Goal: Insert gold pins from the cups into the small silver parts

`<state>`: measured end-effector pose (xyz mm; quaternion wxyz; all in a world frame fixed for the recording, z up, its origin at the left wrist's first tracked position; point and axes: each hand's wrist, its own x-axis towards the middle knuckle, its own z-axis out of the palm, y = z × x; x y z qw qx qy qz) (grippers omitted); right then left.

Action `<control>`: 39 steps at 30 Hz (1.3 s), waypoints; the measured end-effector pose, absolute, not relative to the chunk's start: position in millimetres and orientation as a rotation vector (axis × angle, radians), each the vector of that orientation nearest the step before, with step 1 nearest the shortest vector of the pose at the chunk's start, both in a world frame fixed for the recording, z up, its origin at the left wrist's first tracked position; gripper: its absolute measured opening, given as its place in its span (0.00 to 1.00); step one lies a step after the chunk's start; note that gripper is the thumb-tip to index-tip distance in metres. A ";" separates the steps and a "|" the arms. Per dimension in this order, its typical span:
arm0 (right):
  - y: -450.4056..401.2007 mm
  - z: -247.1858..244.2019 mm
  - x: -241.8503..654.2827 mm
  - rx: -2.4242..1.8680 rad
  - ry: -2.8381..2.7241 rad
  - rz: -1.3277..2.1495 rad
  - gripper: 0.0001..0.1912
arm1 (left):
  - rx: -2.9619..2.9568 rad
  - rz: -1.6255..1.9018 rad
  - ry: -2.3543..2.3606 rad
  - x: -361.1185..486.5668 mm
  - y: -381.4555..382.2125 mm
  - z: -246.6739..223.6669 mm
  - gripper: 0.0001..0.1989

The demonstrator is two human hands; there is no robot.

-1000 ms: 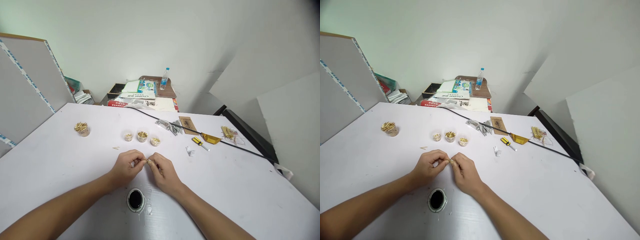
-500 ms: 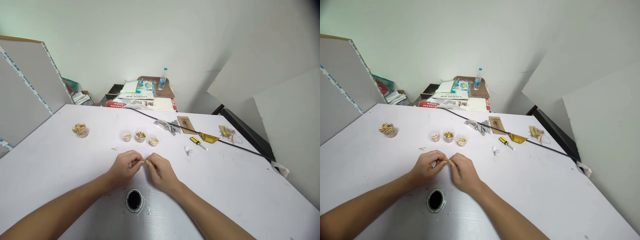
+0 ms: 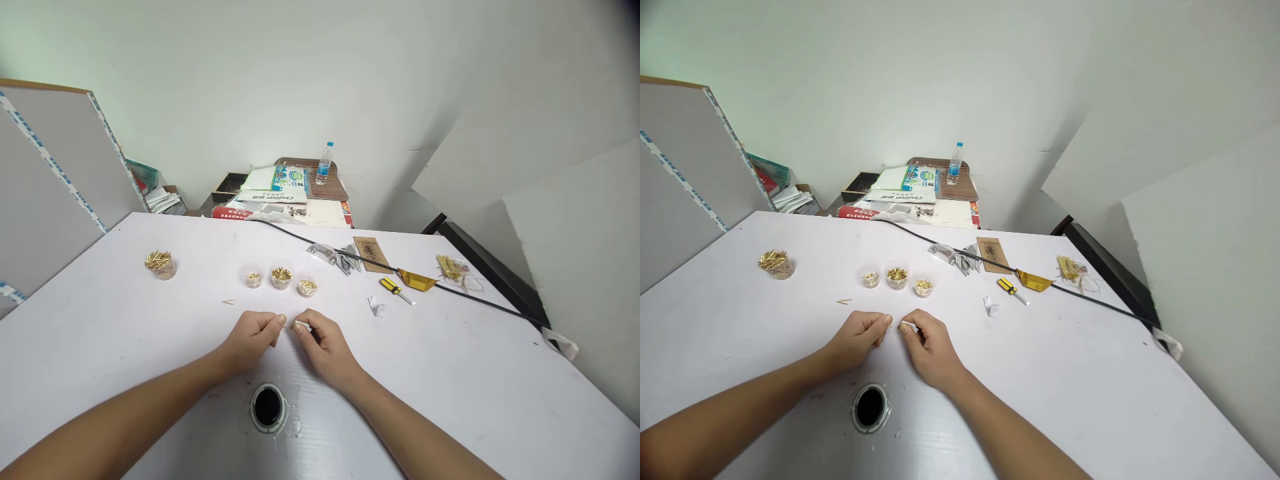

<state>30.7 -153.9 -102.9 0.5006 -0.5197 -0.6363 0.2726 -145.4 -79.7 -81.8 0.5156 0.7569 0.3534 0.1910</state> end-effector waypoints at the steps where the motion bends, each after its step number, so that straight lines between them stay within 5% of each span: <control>1: -154.8 -102.2 30.1 -1.249 -1.564 0.646 0.11 | 1.769 0.445 0.850 -144.9 -79.1 -81.8 0.26; 20: -154.7 -99.8 28.3 -1.296 -1.580 0.568 0.10 | 1.848 0.459 0.647 -146.4 -82.9 -76.7 0.13; 39: -148.6 -111.3 33.9 -1.438 -1.196 0.690 0.15 | 2.080 0.604 0.829 -145.7 -83.9 -83.9 0.11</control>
